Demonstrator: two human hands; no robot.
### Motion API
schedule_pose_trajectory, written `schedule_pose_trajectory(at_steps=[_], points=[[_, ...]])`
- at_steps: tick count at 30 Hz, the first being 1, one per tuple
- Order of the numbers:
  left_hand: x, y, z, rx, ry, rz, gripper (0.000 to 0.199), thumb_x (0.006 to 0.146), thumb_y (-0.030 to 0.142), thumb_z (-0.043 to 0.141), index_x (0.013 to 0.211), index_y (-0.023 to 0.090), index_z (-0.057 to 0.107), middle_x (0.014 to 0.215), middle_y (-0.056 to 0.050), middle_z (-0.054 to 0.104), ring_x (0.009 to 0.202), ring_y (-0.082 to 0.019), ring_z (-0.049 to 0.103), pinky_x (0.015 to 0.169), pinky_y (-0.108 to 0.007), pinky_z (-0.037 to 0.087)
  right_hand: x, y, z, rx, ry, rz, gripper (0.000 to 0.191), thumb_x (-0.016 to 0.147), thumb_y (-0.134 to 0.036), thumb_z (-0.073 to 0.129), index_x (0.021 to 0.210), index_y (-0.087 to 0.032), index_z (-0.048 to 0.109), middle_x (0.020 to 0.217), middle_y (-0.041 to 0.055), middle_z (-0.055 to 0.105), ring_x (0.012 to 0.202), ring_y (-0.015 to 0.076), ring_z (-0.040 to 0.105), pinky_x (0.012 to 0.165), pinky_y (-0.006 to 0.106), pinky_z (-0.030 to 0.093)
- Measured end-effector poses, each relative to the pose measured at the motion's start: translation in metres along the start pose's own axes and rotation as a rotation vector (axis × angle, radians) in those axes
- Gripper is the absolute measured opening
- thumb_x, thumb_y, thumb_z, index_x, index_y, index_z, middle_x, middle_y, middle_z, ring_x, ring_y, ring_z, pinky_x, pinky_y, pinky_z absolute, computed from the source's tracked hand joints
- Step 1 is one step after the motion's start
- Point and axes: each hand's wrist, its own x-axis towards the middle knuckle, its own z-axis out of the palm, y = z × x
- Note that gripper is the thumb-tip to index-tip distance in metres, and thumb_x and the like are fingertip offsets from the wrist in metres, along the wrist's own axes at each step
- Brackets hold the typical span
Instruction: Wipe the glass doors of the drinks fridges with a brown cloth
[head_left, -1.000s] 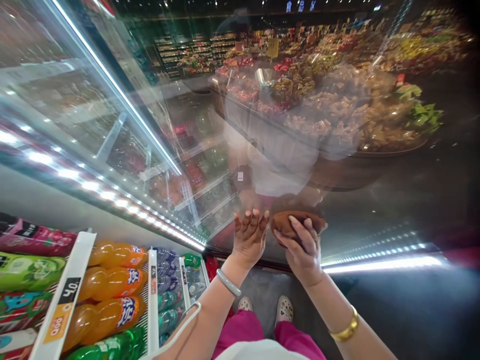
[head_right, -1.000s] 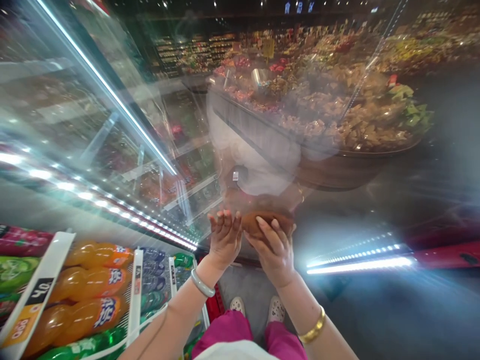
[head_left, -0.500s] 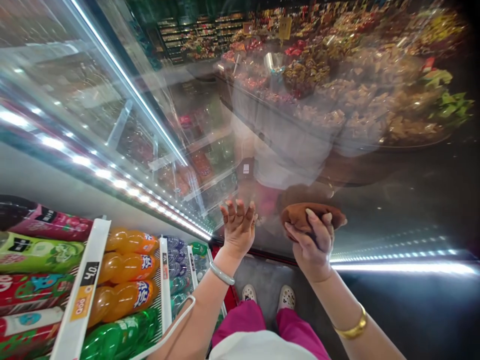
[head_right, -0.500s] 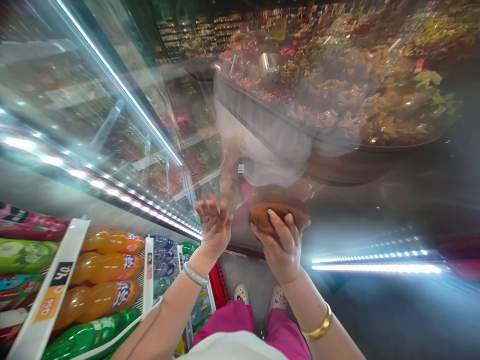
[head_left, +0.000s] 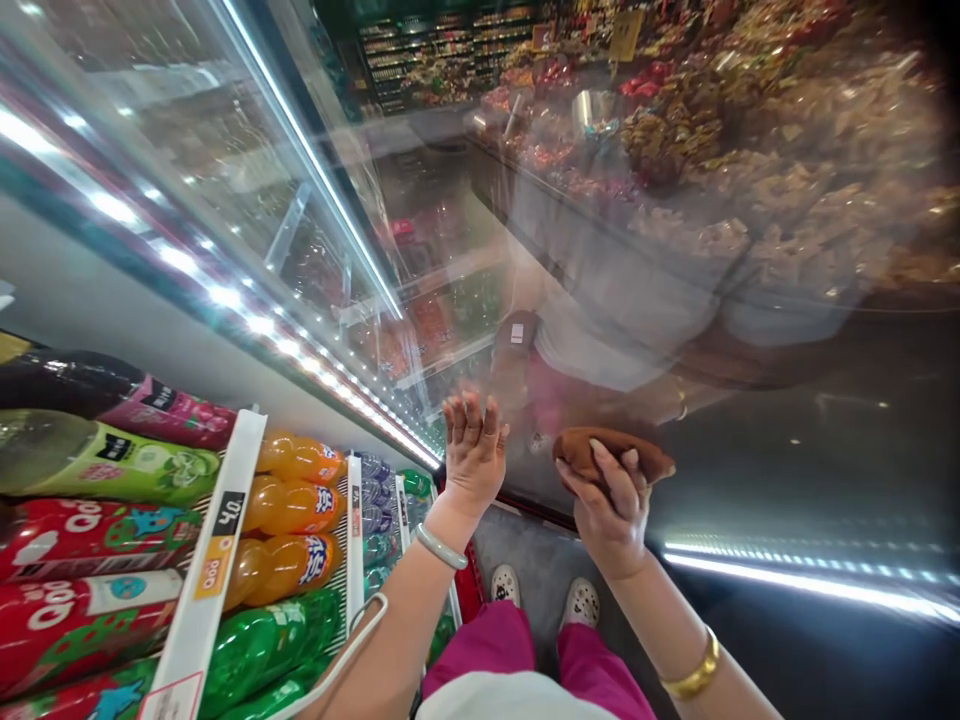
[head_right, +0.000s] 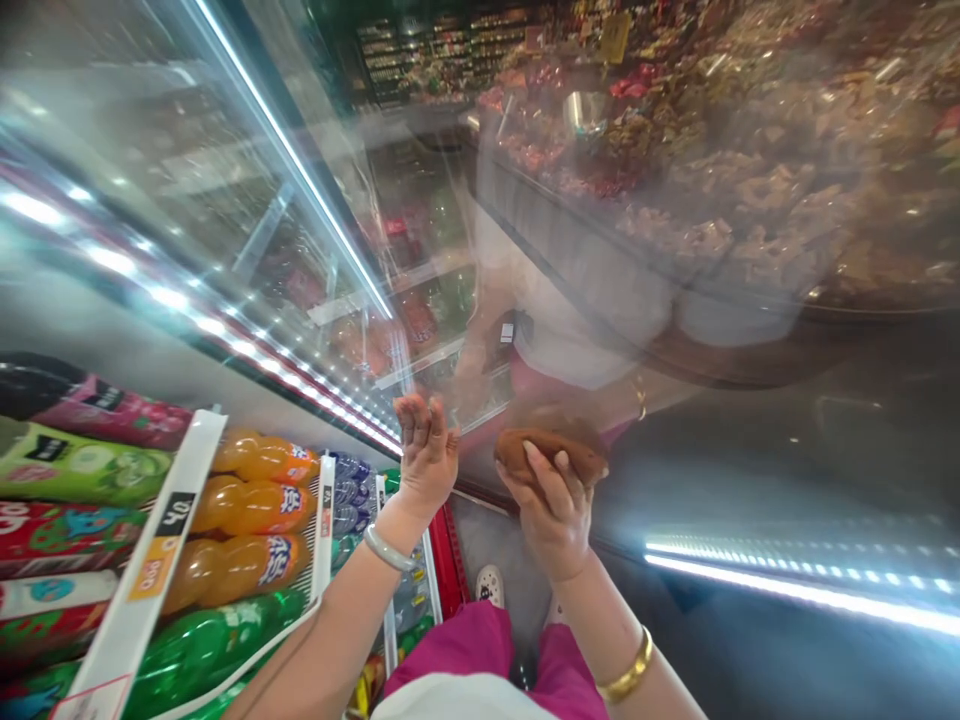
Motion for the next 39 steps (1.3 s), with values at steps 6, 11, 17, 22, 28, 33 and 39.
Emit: schedule_pose_trajectory(at_steps=[6,11,17,22,28,33,39], points=[[-0.012,-0.012,-0.004,0.01,-0.084,-0.051,0.089,0.094,0.011,0.052,0.166,0.026,0.001,0.171,0.0,-0.01,0.16,-0.021,-0.01,0.132,-0.051,-0.001,0.019,-0.031,0.03,0.054,-0.045,-0.049,0.041,0.094,-0.012,0.062,0.123,-0.039,0.072,0.138,-0.0038,0.068,0.155,0.0155,0.033,0.133,0.042,0.017],[-0.017,-0.013,-0.003,0.068,-0.07,-0.095,0.089,0.095,0.012,0.054,0.165,0.024,0.0,0.172,-0.002,-0.011,0.16,-0.022,-0.01,0.132,-0.048,-0.003,0.019,-0.025,0.026,0.103,-0.068,-0.07,0.043,0.093,-0.013,0.065,0.126,-0.04,0.07,0.145,-0.0046,0.063,0.155,0.016,0.033,0.13,0.041,0.024],[-0.04,-0.015,0.002,0.046,-0.174,-0.23,0.086,0.098,0.013,0.05,0.165,0.029,-0.003,0.173,-0.005,-0.006,0.16,-0.027,-0.003,0.132,-0.059,0.004,0.018,-0.041,0.05,0.125,-0.166,-0.143,0.045,0.097,-0.009,0.052,0.13,-0.035,0.068,0.142,-0.0039,0.066,0.156,0.01,0.028,0.133,0.04,0.003],[-0.057,-0.025,0.002,0.025,-0.245,-0.357,0.075,0.102,0.015,0.045,0.166,0.025,0.008,0.173,-0.011,0.007,0.16,-0.029,0.001,0.132,-0.06,0.006,0.032,-0.049,0.058,0.142,-0.208,-0.213,0.047,0.098,-0.011,0.052,0.137,-0.036,0.063,0.147,-0.0042,0.061,0.158,0.0095,0.023,0.133,0.043,-0.004],[-0.063,-0.029,0.007,0.025,-0.285,-0.388,0.07,0.102,0.015,0.042,0.165,0.02,0.013,0.17,-0.016,0.024,0.16,-0.028,0.001,0.13,-0.066,0.012,0.02,-0.045,0.064,0.111,-0.324,-0.279,0.045,0.099,-0.013,0.051,0.139,-0.031,0.061,0.15,-0.0039,0.057,0.16,0.0076,0.014,0.132,0.039,-0.009],[-0.062,-0.031,0.015,0.043,-0.241,-0.368,0.078,0.099,0.012,0.044,0.166,0.023,0.007,0.17,-0.016,0.027,0.159,-0.027,0.006,0.128,-0.064,0.022,0.018,-0.037,0.058,0.114,-0.394,-0.36,0.042,0.1,-0.017,0.05,0.138,-0.031,0.062,0.154,-0.0047,0.053,0.156,0.0064,0.027,0.133,0.036,-0.002],[-0.055,-0.028,0.016,0.036,-0.189,-0.335,0.103,0.093,0.012,0.061,0.163,0.022,-0.015,0.17,-0.025,0.009,0.157,-0.037,0.007,0.123,-0.072,0.026,-0.027,0.008,0.013,0.01,-0.422,-0.357,0.045,0.098,-0.015,0.051,0.136,-0.035,0.063,0.154,-0.0085,0.053,0.159,0.005,0.015,0.133,0.035,-0.002]])
